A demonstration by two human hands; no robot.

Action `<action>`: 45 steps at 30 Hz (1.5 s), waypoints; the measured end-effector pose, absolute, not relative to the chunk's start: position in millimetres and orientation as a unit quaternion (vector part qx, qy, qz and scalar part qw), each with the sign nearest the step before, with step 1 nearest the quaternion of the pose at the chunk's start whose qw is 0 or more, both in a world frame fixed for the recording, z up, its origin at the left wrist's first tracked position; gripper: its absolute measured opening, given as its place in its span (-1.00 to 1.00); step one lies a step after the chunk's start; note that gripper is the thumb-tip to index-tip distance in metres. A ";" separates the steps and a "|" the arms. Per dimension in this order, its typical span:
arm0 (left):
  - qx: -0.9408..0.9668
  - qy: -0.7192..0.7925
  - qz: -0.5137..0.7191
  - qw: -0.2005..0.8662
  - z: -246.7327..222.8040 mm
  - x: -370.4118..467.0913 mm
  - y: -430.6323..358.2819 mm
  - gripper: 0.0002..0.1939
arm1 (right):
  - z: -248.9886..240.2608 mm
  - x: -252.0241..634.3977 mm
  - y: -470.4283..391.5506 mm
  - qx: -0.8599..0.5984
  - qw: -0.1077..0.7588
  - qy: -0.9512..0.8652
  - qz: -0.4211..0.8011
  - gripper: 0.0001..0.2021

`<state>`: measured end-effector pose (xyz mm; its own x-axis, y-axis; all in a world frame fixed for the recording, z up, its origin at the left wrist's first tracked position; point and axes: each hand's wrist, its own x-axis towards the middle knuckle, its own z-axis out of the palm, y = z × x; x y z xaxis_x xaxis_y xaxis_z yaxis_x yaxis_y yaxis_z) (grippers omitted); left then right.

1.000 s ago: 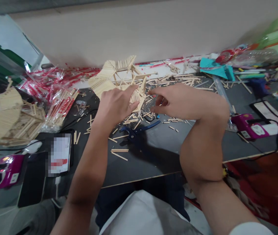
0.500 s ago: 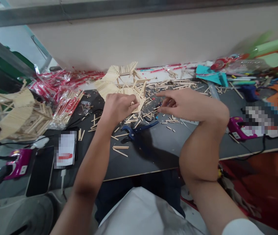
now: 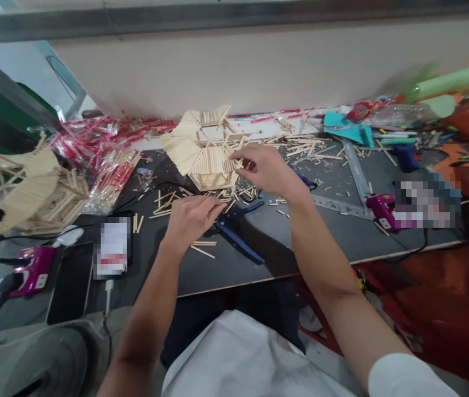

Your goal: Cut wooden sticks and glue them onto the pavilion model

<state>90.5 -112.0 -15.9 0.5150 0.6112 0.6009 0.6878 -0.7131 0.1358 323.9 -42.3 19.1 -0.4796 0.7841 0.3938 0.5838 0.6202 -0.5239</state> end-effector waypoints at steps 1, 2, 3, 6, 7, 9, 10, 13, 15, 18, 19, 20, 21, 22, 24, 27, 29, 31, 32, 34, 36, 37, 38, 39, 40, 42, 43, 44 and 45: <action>-0.869 -0.373 -0.319 0.065 -19.6 87.2 -116.9 -0.80 | 20.5 324.2 -42.4 -0.405 0.307 -0.847 0.156 -0.74; -0.869 -0.374 -0.316 0.067 -23.3 84.1 -120.7 -0.81 | 21.7 324.4 -42.8 -0.405 0.305 -0.849 0.151 -0.74; -0.870 -0.375 -0.313 0.067 -27.0 81.4 -123.3 -0.82 | 22.6 324.5 -43.4 -0.404 0.304 -0.851 0.144 -0.75; -0.871 -0.378 -0.308 0.060 -38.0 76.6 -126.0 -0.82 | 22.1 324.1 -45.7 -0.407 0.300 -0.854 0.124 -0.75; -0.872 -0.380 -0.304 0.057 -41.1 76.3 -125.8 -0.81 | 21.0 323.9 -46.5 -0.410 0.300 -0.853 0.121 -0.75; -0.875 -0.384 -0.292 0.045 -46.1 77.1 -125.2 -0.78 | 17.9 323.7 -48.0 -0.414 0.304 -0.850 0.117 -0.74; -0.876 -0.387 -0.285 0.037 -47.8 78.0 -125.1 -0.77 | 16.2 323.5 -48.7 -0.415 0.306 -0.849 0.115 -0.74; -0.880 -0.391 -0.269 0.018 -50.1 80.5 -125.6 -0.77 | 11.9 322.9 -50.7 -0.418 0.314 -0.845 0.112 -0.73; -0.880 -0.398 -0.261 0.009 -50.1 81.0 -126.5 -0.76 | 10.4 321.9 -51.7 -0.421 0.318 -0.842 0.114 -0.73; -0.872 -0.422 -0.247 -0.019 -49.2 79.0 -127.2 -0.75 | 10.6 320.4 -53.0 -0.433 0.315 -0.836 0.119 -0.72; -0.867 -0.434 -0.242 -0.030 -49.0 77.7 -126.9 -0.74 | 11.0 320.3 -53.7 -0.438 0.312 -0.834 0.122 -0.71; -0.862 -0.447 -0.237 -0.039 -49.0 76.2 -126.3 -0.72 | 11.1 320.6 -54.7 -0.441 0.308 -0.833 0.127 -0.70; -0.856 -0.460 -0.230 -0.047 -49.2 74.6 -125.2 -0.71 | 10.6 321.5 -56.1 -0.443 0.306 -0.832 0.134 -0.68; -0.851 -0.474 -0.219 -0.053 -49.5 72.8 -123.9 -0.70 | 9.2 323.1 -57.9 -0.444 0.309 -0.829 0.142 -0.65; -0.839 -0.502 -0.199 -0.063 -50.0 68.9 -120.3 -0.69 | 3.0 328.2 -62.3 -0.453 0.339 -0.810 0.153 -0.59; -0.813 -0.547 -0.187 -0.074 -48.6 62.3 -115.7 -0.68 | -15.2 338.5 -69.1 -0.490 0.418 -0.752 0.141 -0.60; -0.805 -0.561 -0.176 -0.081 -45.5 57.8 -116.3 -0.67 | -30.0 343.2 -72.1 -0.508 0.449 -0.724 0.126 -0.65; -0.806 -0.563 -0.158 -0.094 -42.3 53.3 -122.0 -0.69 | -43.0 343.5 -73.7 -0.507 0.450 -0.725 0.121 -0.68; -0.808 -0.562 -0.150 -0.099 -41.4 51.0 -127.0 -0.70 | -48.1 341.9 -74.2 -0.501 0.442 -0.734 0.122 -0.70; -0.812 -0.559 -0.140 -0.097 -42.2 45.9 -140.0 -0.73 | -54.5 335.9 -75.2 -0.484 0.413 -0.760 0.132 -0.72; -0.811 -0.559 -0.153 -0.077 -47.1 40.0 -155.0 -0.76 | -56.7 328.3 -76.7 -0.454 0.371 -0.793 0.165 -0.73; -0.804 -0.567 -0.172 -0.059 -50.8 36.8 -162.2 -0.76 | -56.7 324.5 -77.6 -0.434 0.351 -0.808 0.187 -0.73; -0.790 -0.580 -0.195 -0.038 -54.9 33.5 -168.7 -0.75 | -56.1 321.1 -78.6 -0.412 0.331 -0.822 0.210 -0.73; -0.771 -0.599 -0.217 -0.019 -59.1 30.3 -174.3 -0.74 | -55.3 318.0 -79.7 -0.391 0.311 -0.835 0.231 -0.74; -0.752 -0.617 -0.234 -0.009 -63.0 27.5 -178.7 -0.74 | -54.1 315.4 -81.0 -0.375 0.293 -0.845 0.244 -0.74; -0.732 -0.634 -0.249 -0.018 -69.0 23.9 -183.8 -0.75 | -50.8 311.4 -84.6 -0.363 0.250 -0.863 0.246 -0.74; -0.732 -0.632 -0.252 -0.031 -70.9 23.3 -184.7 -0.75 | -48.7 310.0 -87.6 -0.366 0.225 -0.871 0.238 -0.71; -0.737 -0.625 -0.254 -0.044 -72.0 23.7 -184.8 -0.75 | -46.4 309.1 -91.6 -0.374 0.199 -0.877 0.225 -0.65; -0.745 -0.615 -0.254 -0.055 -72.5 24.8 -184.2 -0.75 | -43.9 308.6 -96.7 -0.386 0.174 -0.881 0.211 -0.55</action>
